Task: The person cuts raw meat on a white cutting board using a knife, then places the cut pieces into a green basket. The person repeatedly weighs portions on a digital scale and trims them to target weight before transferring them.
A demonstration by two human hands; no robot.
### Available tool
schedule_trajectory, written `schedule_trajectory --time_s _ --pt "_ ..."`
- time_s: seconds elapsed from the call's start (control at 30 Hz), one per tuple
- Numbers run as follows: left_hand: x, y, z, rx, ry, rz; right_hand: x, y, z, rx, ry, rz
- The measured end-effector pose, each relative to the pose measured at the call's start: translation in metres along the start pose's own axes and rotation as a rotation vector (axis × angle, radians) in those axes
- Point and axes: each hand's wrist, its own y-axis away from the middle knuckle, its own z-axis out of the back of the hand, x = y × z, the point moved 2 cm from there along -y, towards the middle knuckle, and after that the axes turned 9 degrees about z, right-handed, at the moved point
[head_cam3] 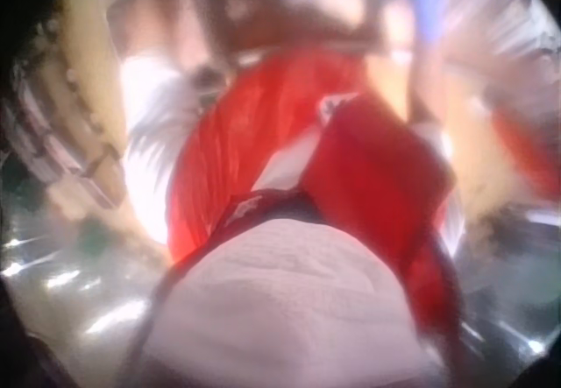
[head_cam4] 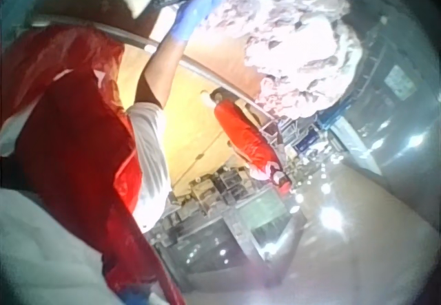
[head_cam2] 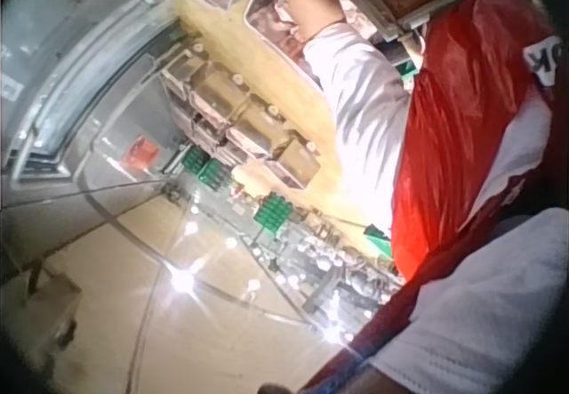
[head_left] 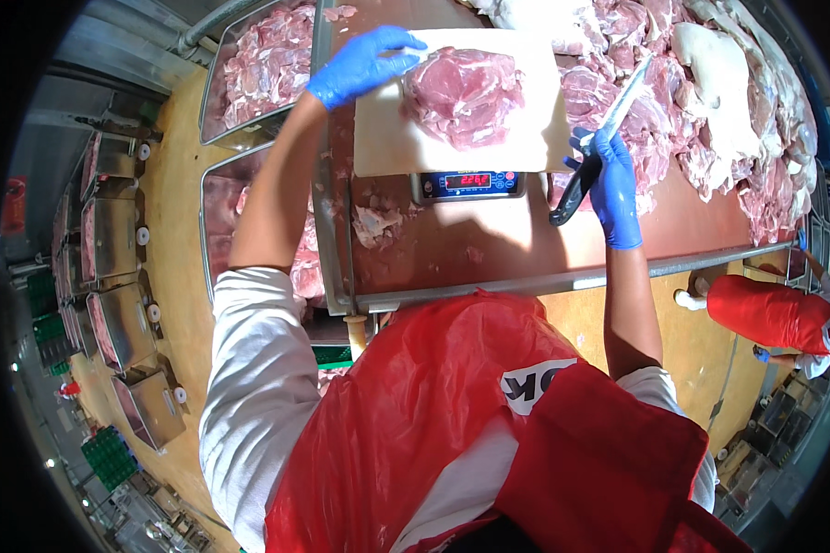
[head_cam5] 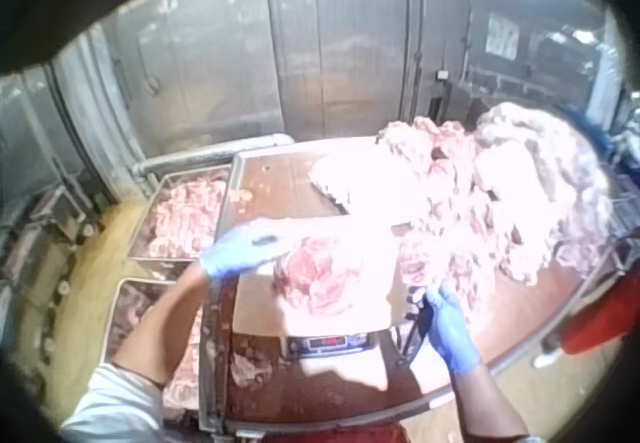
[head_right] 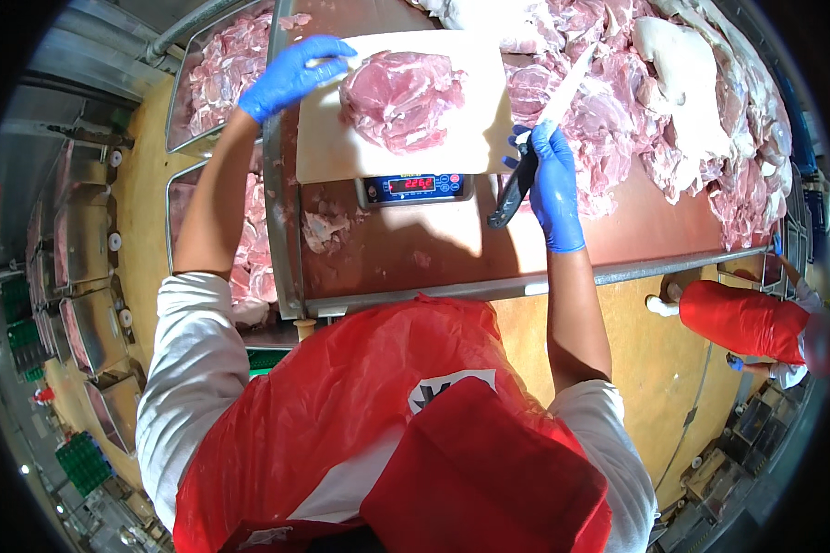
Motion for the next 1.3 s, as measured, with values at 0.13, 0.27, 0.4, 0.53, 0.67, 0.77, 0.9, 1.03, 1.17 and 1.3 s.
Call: schedule_trajectory --time_s 0.13,0.27,0.4,0.53,0.67,0.77,0.9,1.03,1.17,1.3 --pt "-0.019 -0.031 0.046 -0.122 -0.181 -0.091 0.009 -0.002 0.017 -0.038 0.082 -0.003" --pt "-0.031 -0.048 0.057 -0.119 -0.189 -0.048 0.014 -0.004 0.018 -0.034 0.07 0.016" --pt "-0.043 -0.055 0.021 -0.086 -0.279 -0.059 0.016 0.005 0.018 -0.056 0.056 0.047" --pt "-0.051 -0.045 0.007 -0.143 -0.547 -0.17 0.013 0.01 0.012 -0.008 0.166 0.031" --pt "-0.097 -0.02 -0.029 -0.153 -0.611 -0.07 -0.002 0.004 0.013 0.031 0.473 -0.059" --pt "-0.084 -0.007 -0.074 -0.364 -0.68 -0.173 0.0 -0.005 -0.02 0.162 0.47 -0.025" --pt "-0.07 0.001 -0.107 -0.713 -0.774 -0.406 -0.003 -0.032 -0.067 0.215 0.558 0.007" --pt "-0.063 0.002 -0.115 -0.639 -0.855 -0.313 -0.01 -0.057 -0.096 0.358 0.725 0.256" --pt "-0.074 0.011 -0.113 -0.578 -0.881 -0.336 -0.001 -0.066 -0.121 0.41 0.733 0.213" --pt "-0.09 0.011 -0.111 -0.608 -0.73 -0.308 -0.001 -0.04 -0.109 0.512 0.868 0.309"
